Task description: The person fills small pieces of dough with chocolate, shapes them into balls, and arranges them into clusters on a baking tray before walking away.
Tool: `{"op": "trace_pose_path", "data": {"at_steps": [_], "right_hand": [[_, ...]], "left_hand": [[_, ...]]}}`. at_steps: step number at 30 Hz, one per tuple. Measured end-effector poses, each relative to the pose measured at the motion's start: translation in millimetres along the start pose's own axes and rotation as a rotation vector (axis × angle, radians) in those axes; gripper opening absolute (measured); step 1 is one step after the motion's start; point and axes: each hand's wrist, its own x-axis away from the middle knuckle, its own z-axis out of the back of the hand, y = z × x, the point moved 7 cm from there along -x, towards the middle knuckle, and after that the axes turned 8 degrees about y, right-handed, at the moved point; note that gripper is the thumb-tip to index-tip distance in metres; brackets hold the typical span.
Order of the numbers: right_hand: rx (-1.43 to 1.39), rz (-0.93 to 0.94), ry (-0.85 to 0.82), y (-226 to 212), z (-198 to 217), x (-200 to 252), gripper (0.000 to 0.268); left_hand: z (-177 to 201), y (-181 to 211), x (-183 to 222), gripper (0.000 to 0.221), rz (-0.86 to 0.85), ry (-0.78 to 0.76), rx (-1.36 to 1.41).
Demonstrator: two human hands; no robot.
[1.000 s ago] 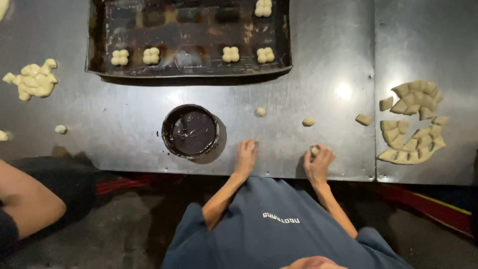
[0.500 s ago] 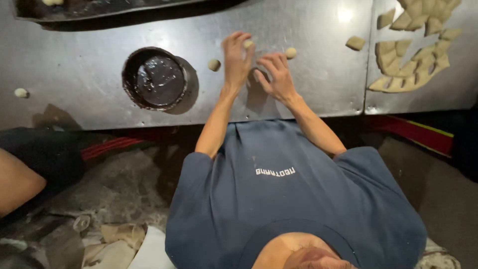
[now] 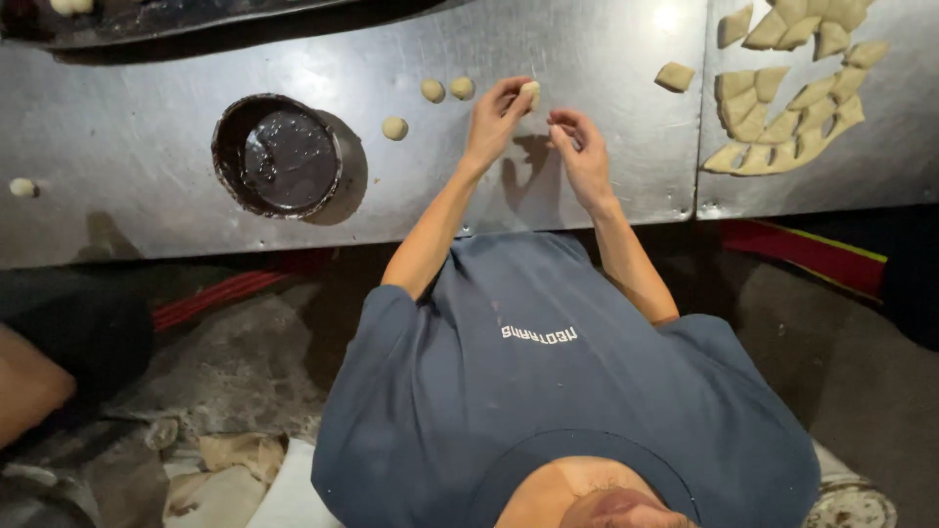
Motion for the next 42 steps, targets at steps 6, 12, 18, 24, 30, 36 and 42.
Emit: {"op": "trace_pose_path", "data": {"at_steps": [6, 12, 18, 24, 30, 36, 42], "right_hand": [[-0.472, -0.327, -0.436, -33.4, -105.6, 3.7, 0.042], [-0.423, -0.433, -0.621, 1.9, -189.0, 29.5, 0.037], [-0.701, -1.021, -0.840, -16.1, -274.6, 89.1, 0.038], [-0.081, -0.585, -1.154, -33.8, -340.3, 82.4, 0.031], [0.541, 1.053, -1.329, -88.6, -409.3, 85.8, 0.024], [0.684, 0.927, -1.384, -73.2, -419.4, 71.5, 0.019], [0.364, -0.169, -1.340, -54.1, -355.3, 52.2, 0.022]], "left_hand": [[85.0, 34.5, 65.3, 0.026, 0.174, 0.191, 0.384], [178.0, 59.3, 126.2, 0.017, 0.057, 0.559, 0.336], [244.7, 66.1, 199.0, 0.015, 0.069, 0.919, 0.093], [286.1, 54.6, 247.6, 0.028, 0.035, 1.001, -0.157], [319.5, 27.1, 271.6, 0.036, 0.270, 1.072, 0.072], [333.3, 27.4, 273.8, 0.034, 0.215, 1.145, 0.102], [311.8, 61.7, 222.7, 0.037, 0.061, 0.900, 0.147]]}}
